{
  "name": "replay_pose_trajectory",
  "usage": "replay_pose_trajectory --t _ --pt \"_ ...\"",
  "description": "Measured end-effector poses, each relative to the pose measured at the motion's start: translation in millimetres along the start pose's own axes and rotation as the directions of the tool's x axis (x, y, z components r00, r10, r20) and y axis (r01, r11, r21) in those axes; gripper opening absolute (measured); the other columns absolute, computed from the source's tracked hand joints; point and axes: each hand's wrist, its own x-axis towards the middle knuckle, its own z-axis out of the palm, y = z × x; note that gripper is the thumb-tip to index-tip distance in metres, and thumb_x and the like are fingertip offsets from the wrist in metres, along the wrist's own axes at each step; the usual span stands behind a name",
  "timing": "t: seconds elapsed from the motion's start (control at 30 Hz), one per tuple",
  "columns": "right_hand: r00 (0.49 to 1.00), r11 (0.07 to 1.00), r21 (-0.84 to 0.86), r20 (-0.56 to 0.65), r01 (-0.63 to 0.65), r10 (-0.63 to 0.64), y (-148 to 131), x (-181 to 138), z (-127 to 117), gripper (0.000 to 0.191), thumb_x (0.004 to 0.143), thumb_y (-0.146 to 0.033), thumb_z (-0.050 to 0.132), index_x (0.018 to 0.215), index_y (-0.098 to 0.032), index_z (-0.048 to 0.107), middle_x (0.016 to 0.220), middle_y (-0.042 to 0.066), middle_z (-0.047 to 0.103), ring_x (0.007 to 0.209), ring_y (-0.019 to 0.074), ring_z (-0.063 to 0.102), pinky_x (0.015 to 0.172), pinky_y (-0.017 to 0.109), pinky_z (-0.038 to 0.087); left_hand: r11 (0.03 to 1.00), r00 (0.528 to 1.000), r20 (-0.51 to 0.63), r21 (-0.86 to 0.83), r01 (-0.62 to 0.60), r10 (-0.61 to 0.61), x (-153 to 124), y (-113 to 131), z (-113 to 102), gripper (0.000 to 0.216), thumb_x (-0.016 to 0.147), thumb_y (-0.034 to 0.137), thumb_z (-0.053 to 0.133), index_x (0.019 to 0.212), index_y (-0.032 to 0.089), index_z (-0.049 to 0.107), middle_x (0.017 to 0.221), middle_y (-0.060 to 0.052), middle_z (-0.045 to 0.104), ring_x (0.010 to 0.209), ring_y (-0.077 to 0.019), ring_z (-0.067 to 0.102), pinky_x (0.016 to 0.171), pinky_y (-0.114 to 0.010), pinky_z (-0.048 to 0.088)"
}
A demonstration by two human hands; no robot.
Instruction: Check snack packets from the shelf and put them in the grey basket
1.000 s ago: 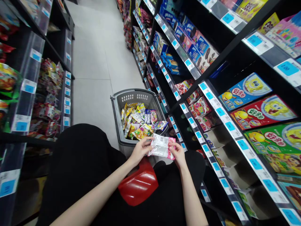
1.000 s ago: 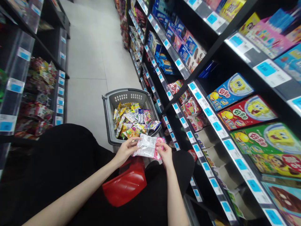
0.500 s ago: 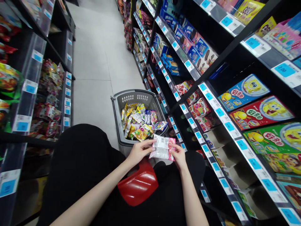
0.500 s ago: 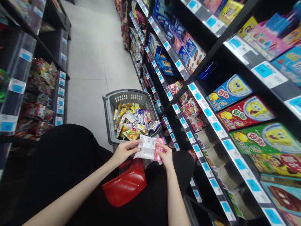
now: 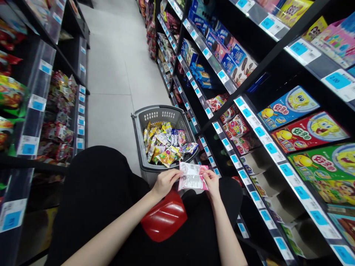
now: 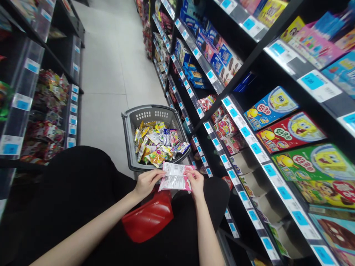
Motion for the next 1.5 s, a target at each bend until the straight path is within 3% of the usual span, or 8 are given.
replay_pose_trajectory --t 0.23,0.47,0.73,0.9,1.03,1.27,1.4,1.5 --pt "0.999 0.998 0.056 0.047 -0.003 0.001 -1 -2 -1 0.017 0.066 -0.035 0.068 0.064 -0.019 0.067 0.074 0.005 0.070 0.073 0.0202 0.064 0.072 0.034 0.048 0.996 1.000 0.004 0.085 -0.020 0.020 3 9 -4 0.023 0.086 0.026 0.041 0.074 0.018 0.059 0.068 -0.003 0.061 0.064 -0.0135 0.057 0.064 -0.023 0.044" --pt "1.000 1.000 0.015 0.016 -0.001 0.001 -3 2 -1 0.020 0.067 -0.037 0.066 0.065 -0.018 0.066 0.075 0.006 0.070 0.072 0.0206 0.063 0.068 0.033 0.048 0.975 0.975 -0.009 -0.008 0.220 -0.220 8 16 -1 0.022 0.083 0.027 0.041 0.066 0.018 0.051 0.059 0.001 0.053 0.055 -0.0117 0.050 0.057 -0.021 0.038" --pt "0.999 0.998 -0.063 -0.039 -0.025 0.022 -1 5 5 0.021 0.070 -0.037 0.064 0.069 -0.016 0.068 0.079 0.007 0.070 0.075 0.0199 0.063 0.071 0.031 0.047 0.858 0.863 0.035 -0.092 0.505 -0.504 12 9 6 0.028 0.081 0.036 0.038 0.060 0.018 0.043 0.054 0.004 0.042 0.053 -0.0118 0.041 0.053 -0.022 0.031" --pt "0.999 0.999 -0.014 -0.013 -0.043 0.043 3 8 0 0.020 0.066 -0.037 0.067 0.063 -0.017 0.066 0.075 0.005 0.070 0.070 0.0191 0.063 0.067 0.030 0.047 0.855 0.893 0.088 -0.262 0.447 -0.440 7 11 8 0.021 0.078 0.036 0.047 0.070 0.017 0.052 0.064 0.003 0.050 0.061 -0.0120 0.046 0.059 -0.022 0.035" --pt "0.999 0.999 0.003 -0.017 -0.039 0.039 4 8 -5 0.019 0.067 -0.036 0.066 0.065 -0.017 0.067 0.074 0.005 0.071 0.069 0.0192 0.063 0.068 0.031 0.048 0.767 0.875 0.170 -0.426 0.480 -0.454 5 10 10 0.020 0.065 0.032 0.065 0.075 0.016 0.059 0.066 0.002 0.052 0.060 -0.0117 0.048 0.058 -0.022 0.037" --pt "0.998 0.996 -0.081 0.059 0.041 -0.036 -5 -1 -3 0.015 0.056 -0.023 0.075 0.069 -0.019 0.069 0.075 0.003 0.071 0.076 0.0211 0.063 0.074 0.032 0.047 0.876 0.924 -0.011 -0.321 0.359 -0.383 10 9 4 0.016 0.071 0.028 0.059 0.061 0.016 0.061 0.079 -0.002 0.049 0.078 -0.0156 0.051 0.073 -0.026 0.039" --pt "0.996 0.971 -0.225 0.059 0.078 -0.067 -7 -4 3 0.011 0.066 -0.028 0.067 0.063 -0.019 0.062 0.072 0.003 0.069 0.071 0.0195 0.062 0.071 0.031 0.046 0.855 0.904 -0.013 -0.330 0.400 -0.428 9 11 4 0.017 0.072 0.027 0.056 0.060 0.016 0.055 0.100 -0.005 0.045 0.091 -0.0177 0.051 0.078 -0.027 0.039" --pt "0.987 0.937 -0.326 0.130 0.129 -0.090 -10 -4 8 0.015 0.075 -0.030 0.057 0.066 -0.019 0.058 0.077 0.003 0.068 0.074 0.0187 0.062 0.071 0.030 0.045 0.860 0.888 -0.056 -0.285 0.423 -0.456 9 8 6 0.018 0.073 0.027 0.053 0.057 0.017 0.051 0.097 -0.005 0.045 0.093 -0.0189 0.050 0.082 -0.029 0.038"
